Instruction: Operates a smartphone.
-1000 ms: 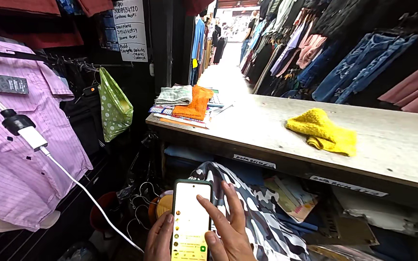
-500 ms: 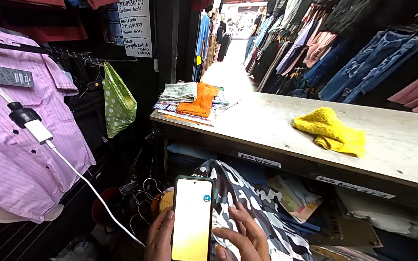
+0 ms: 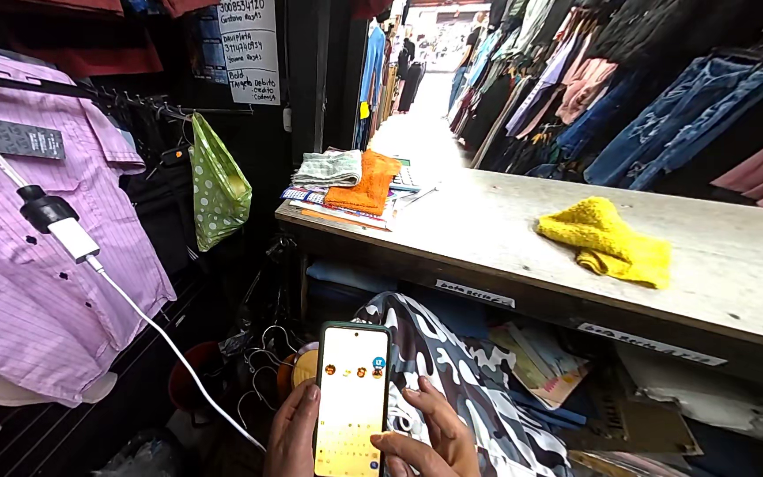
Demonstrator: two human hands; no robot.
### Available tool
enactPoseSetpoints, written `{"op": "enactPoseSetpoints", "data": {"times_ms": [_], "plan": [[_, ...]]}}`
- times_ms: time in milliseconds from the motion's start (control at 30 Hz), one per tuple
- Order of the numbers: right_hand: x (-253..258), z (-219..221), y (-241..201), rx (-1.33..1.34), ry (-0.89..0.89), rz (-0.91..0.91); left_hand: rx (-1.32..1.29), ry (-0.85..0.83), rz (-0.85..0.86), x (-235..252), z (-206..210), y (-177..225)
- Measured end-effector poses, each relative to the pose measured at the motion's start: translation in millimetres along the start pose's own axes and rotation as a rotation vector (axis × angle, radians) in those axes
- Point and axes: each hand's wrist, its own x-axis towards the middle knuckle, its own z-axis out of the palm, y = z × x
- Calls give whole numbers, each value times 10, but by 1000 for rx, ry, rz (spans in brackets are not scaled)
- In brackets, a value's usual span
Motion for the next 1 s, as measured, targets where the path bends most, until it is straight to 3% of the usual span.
{"op": "enactPoseSetpoints", "data": {"times_ms": [700, 867, 1000], "plan": [[-14, 4, -7, 26, -36, 33, -16, -6, -5, 1, -5, -12], [-48, -35, 32, 379, -17, 323, -25, 0, 3, 15, -23, -16], [-63, -78, -52, 605, -233, 646, -14, 12, 6, 35, -35, -23]]}}
